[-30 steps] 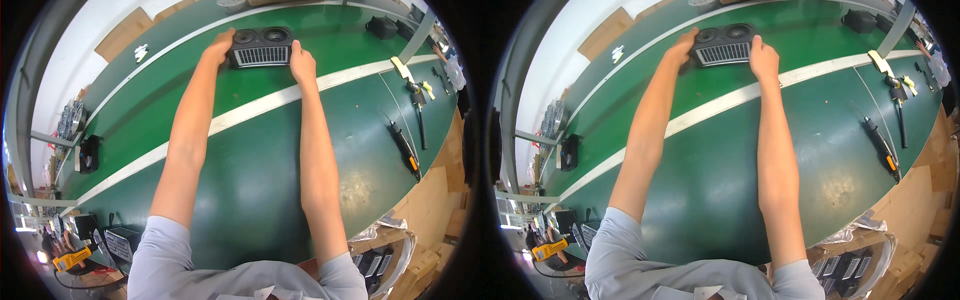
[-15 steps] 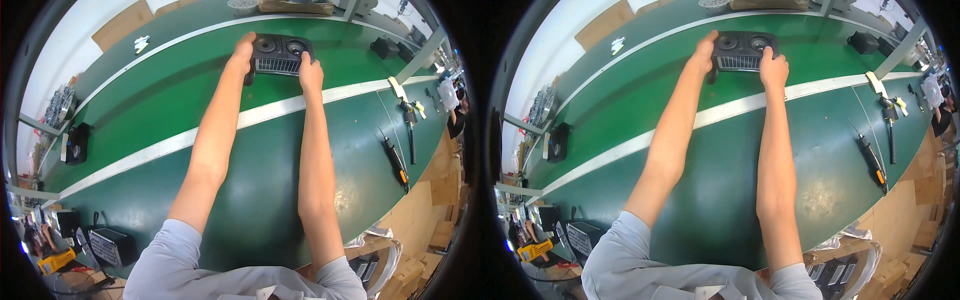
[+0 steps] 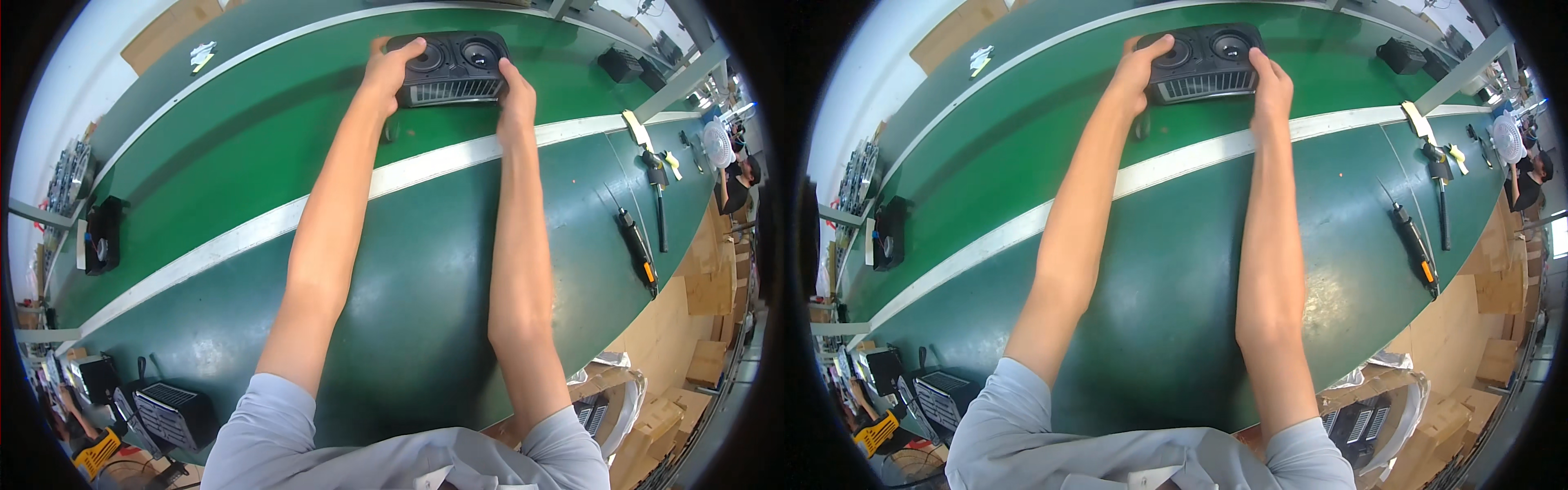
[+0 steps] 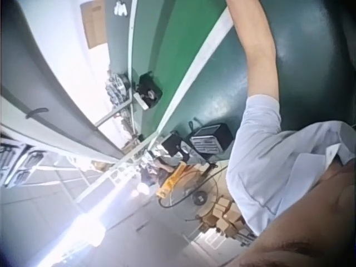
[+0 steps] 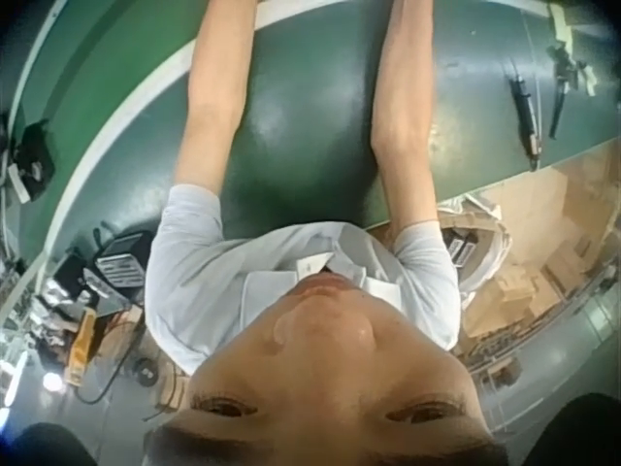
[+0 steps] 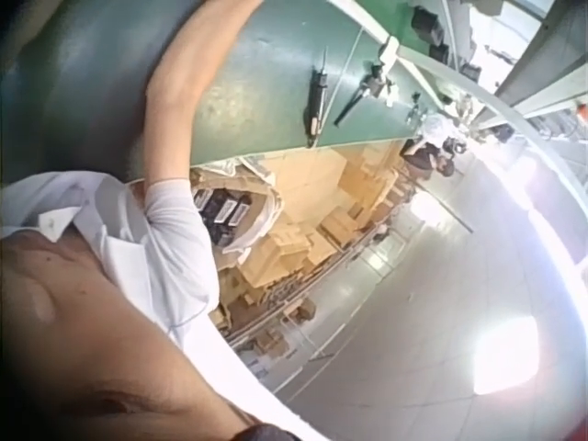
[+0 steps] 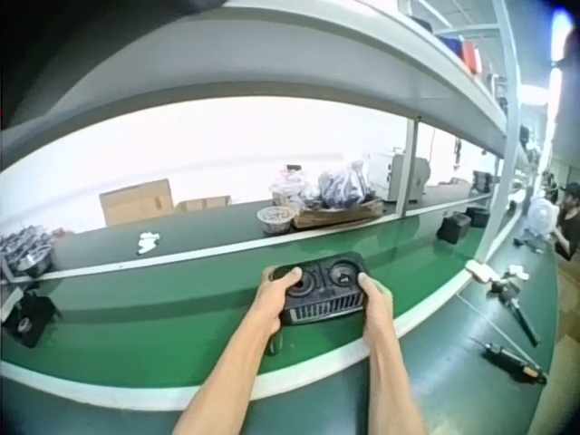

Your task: Assembling and testing portable speakers on a factory production line.

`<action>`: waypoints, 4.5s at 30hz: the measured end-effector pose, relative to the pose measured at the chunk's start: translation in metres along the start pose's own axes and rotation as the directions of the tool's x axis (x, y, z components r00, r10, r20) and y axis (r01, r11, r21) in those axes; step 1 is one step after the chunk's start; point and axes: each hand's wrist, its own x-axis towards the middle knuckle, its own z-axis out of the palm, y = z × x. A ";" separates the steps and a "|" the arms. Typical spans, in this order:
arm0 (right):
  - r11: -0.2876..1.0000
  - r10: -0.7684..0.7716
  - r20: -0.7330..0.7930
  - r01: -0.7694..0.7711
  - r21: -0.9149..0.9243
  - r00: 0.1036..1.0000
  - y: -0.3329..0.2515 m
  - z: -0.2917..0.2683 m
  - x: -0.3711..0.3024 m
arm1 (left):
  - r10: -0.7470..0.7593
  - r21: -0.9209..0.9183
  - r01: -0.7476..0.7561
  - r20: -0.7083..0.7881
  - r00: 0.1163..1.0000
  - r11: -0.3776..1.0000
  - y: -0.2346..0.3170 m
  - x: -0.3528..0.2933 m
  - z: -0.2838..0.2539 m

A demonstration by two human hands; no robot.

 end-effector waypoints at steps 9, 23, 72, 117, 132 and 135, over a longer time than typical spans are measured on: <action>0.982 -0.034 0.075 0.019 0.187 0.997 0.018 0.102 -0.040 | 0.133 -0.665 -0.067 0.049 0.990 0.744 0.007 0.014 0.027; 0.959 -0.146 0.619 0.265 -0.105 0.772 -0.065 0.073 -0.046 | 0.273 -0.194 -0.206 0.438 0.856 0.959 0.101 -0.021 -0.073; 0.795 -0.061 0.225 0.183 -0.578 0.972 -0.065 -0.005 -0.017 | 0.370 0.808 -0.570 0.490 0.790 0.147 0.104 0.013 -0.067; 0.970 0.235 0.063 -0.230 -0.074 0.970 -0.129 -0.125 -0.470 | 0.161 0.988 0.094 -0.074 0.984 -0.124 0.160 -0.221 -0.422; 0.847 0.484 0.566 -0.519 -0.113 0.667 -0.051 0.058 -0.475 | 0.276 0.860 0.278 -0.417 0.866 0.427 0.047 -0.541 -0.148; 0.884 0.456 0.515 -0.436 -0.170 0.726 -0.049 0.050 -0.481 | 0.210 0.844 0.318 -0.437 0.875 0.431 0.039 -0.557 -0.132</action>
